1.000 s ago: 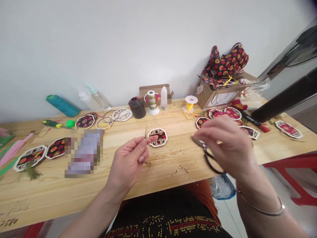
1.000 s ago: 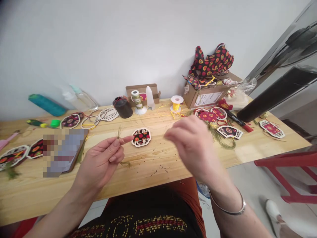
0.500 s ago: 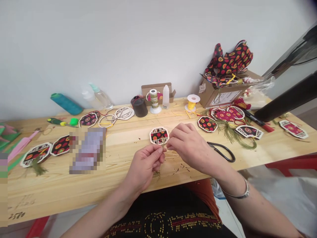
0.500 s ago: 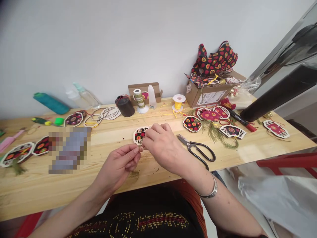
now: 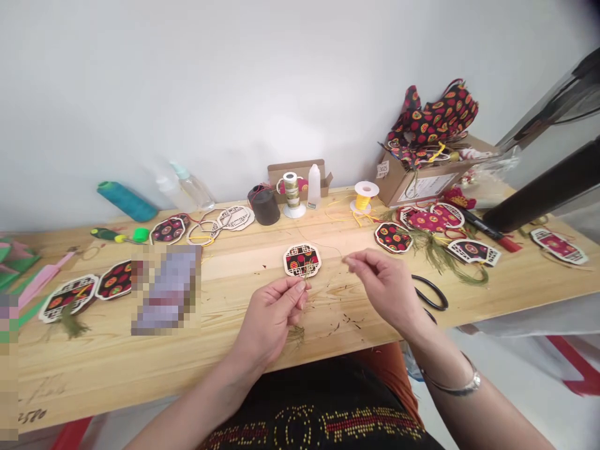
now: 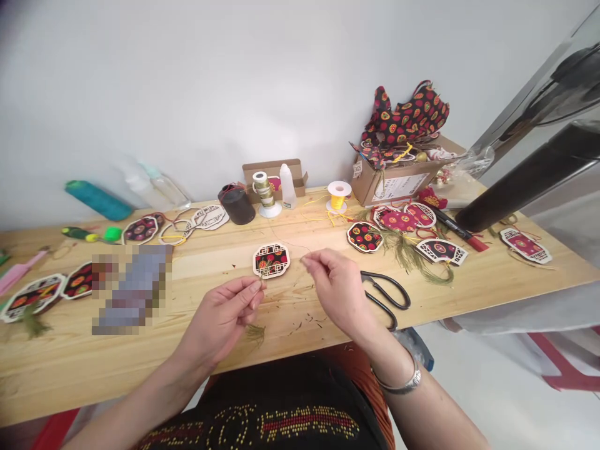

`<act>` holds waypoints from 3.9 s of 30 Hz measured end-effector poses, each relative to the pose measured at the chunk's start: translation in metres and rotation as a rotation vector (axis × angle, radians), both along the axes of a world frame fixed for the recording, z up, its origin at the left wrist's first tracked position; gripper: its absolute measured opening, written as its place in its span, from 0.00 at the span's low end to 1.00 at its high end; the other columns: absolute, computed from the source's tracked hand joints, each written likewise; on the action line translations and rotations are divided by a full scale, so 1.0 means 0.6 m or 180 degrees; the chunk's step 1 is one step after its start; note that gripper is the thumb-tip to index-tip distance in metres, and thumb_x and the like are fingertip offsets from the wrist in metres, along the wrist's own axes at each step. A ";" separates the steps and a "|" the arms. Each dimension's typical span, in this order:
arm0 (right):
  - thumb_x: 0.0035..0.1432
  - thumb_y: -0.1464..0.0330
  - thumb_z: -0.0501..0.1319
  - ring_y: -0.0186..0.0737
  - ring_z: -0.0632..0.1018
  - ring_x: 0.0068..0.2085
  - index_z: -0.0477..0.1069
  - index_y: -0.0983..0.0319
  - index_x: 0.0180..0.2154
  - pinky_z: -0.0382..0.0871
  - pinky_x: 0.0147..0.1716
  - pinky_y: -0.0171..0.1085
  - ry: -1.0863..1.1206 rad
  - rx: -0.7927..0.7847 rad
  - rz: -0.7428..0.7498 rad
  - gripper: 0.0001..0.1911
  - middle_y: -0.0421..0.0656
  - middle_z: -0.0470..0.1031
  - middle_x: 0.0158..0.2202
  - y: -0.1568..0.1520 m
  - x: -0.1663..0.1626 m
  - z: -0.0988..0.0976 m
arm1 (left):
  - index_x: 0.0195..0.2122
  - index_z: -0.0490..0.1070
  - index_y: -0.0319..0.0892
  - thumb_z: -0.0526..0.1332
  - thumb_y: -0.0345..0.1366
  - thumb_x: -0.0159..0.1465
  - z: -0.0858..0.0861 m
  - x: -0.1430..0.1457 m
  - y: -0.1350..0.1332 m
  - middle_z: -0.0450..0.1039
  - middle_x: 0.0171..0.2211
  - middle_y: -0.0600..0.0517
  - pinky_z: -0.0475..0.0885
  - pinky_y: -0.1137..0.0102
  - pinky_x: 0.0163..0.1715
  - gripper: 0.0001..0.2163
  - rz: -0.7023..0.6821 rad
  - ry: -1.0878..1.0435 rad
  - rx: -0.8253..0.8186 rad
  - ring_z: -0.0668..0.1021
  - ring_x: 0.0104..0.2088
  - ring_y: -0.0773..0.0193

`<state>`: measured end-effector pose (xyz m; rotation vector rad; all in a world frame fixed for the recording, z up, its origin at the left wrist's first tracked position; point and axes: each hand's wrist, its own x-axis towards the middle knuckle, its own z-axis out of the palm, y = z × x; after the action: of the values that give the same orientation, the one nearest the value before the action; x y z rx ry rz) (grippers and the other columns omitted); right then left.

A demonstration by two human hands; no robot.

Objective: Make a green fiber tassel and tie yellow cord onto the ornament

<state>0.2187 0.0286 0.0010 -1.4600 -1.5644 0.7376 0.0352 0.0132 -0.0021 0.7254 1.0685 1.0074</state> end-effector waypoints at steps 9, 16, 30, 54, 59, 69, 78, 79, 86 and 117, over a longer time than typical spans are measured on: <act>0.44 0.64 0.66 0.24 0.58 0.17 0.77 0.62 0.31 0.49 0.15 0.31 0.2216 -0.1658 0.0494 0.10 0.38 0.73 0.23 -0.015 -0.064 -0.010 | 0.26 0.73 0.38 0.63 0.34 0.57 -0.011 0.002 -0.003 0.63 0.19 0.56 0.52 0.78 0.17 0.06 -0.0105 0.0266 0.0368 0.60 0.19 0.76; 0.42 0.63 0.68 0.23 0.59 0.17 0.73 0.65 0.27 0.49 0.15 0.29 0.2422 -0.1725 0.0422 0.12 0.37 0.69 0.21 -0.011 -0.075 -0.013 | 0.29 0.75 0.39 0.62 0.33 0.59 -0.013 0.000 -0.007 0.63 0.19 0.56 0.53 0.78 0.17 0.04 -0.0175 0.0371 0.0430 0.61 0.19 0.75; 0.45 0.62 0.66 0.23 0.57 0.16 0.70 0.64 0.25 0.46 0.15 0.30 0.2513 -0.1743 0.0490 0.12 0.36 0.67 0.18 -0.014 -0.072 -0.018 | 0.27 0.72 0.38 0.61 0.33 0.59 -0.011 0.001 -0.007 0.67 0.20 0.54 0.52 0.77 0.17 0.06 -0.0177 0.0398 0.0428 0.60 0.18 0.76; 0.44 0.66 0.67 0.32 0.73 0.28 0.75 0.61 0.23 0.69 0.32 0.35 0.2199 -0.1263 0.0431 0.05 0.39 0.76 0.25 -0.020 -0.077 -0.012 | 0.30 0.78 0.39 0.67 0.35 0.52 -0.013 0.003 -0.001 0.62 0.16 0.57 0.56 0.78 0.16 0.06 0.0352 0.0311 0.0276 0.61 0.18 0.74; 0.44 0.66 0.67 0.32 0.74 0.27 0.74 0.61 0.22 0.70 0.33 0.36 0.2042 -0.1227 0.0350 0.05 0.39 0.76 0.24 -0.021 -0.076 -0.007 | 0.28 0.78 0.38 0.68 0.35 0.51 -0.011 0.004 -0.004 0.60 0.15 0.58 0.55 0.79 0.16 0.06 0.0339 0.0240 0.0191 0.60 0.18 0.75; 0.47 0.68 0.65 0.33 0.75 0.28 0.75 0.61 0.22 0.70 0.32 0.35 0.1803 -0.1350 0.0536 0.04 0.40 0.77 0.25 -0.023 -0.075 0.001 | 0.30 0.77 0.38 0.66 0.34 0.53 -0.013 0.003 -0.005 0.66 0.17 0.55 0.55 0.78 0.16 0.06 0.0196 0.0299 0.0214 0.62 0.17 0.75; 0.47 0.67 0.64 0.30 0.70 0.24 0.72 0.61 0.22 0.65 0.26 0.33 0.1832 -0.1293 0.0488 0.06 0.38 0.74 0.22 -0.019 -0.067 -0.003 | 0.28 0.77 0.39 0.67 0.33 0.52 -0.013 0.005 -0.003 0.66 0.18 0.55 0.56 0.78 0.16 0.04 0.0247 0.0377 0.0232 0.65 0.20 0.73; 0.47 0.66 0.64 0.30 0.69 0.24 0.72 0.61 0.22 0.64 0.25 0.32 0.1855 -0.1315 0.0469 0.07 0.38 0.73 0.22 -0.019 -0.066 -0.004 | 0.29 0.77 0.39 0.67 0.33 0.52 -0.014 0.005 -0.003 0.66 0.18 0.55 0.56 0.78 0.16 0.05 0.0239 0.0392 0.0240 0.65 0.19 0.73; 0.44 0.62 0.67 0.27 0.64 0.22 0.72 0.62 0.24 0.55 0.19 0.31 0.2137 -0.1394 0.0291 0.10 0.38 0.72 0.24 -0.012 -0.060 -0.013 | 0.29 0.77 0.39 0.65 0.34 0.54 -0.015 0.004 -0.005 0.65 0.18 0.55 0.55 0.78 0.16 0.04 0.0071 0.0434 0.0280 0.63 0.19 0.74; 0.48 0.59 0.64 0.26 0.55 0.19 0.74 0.63 0.28 0.47 0.18 0.31 0.2307 -0.1539 0.0202 0.13 0.33 0.58 0.17 -0.012 -0.057 -0.032 | 0.25 0.78 0.39 0.65 0.34 0.53 -0.010 0.001 -0.007 0.59 0.16 0.57 0.53 0.76 0.18 0.05 -0.0066 0.0435 0.0271 0.59 0.19 0.74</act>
<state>0.1845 0.0214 -0.0179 -1.2455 -0.9028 1.5558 0.0359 0.0087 -0.0079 0.8832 1.1390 1.0014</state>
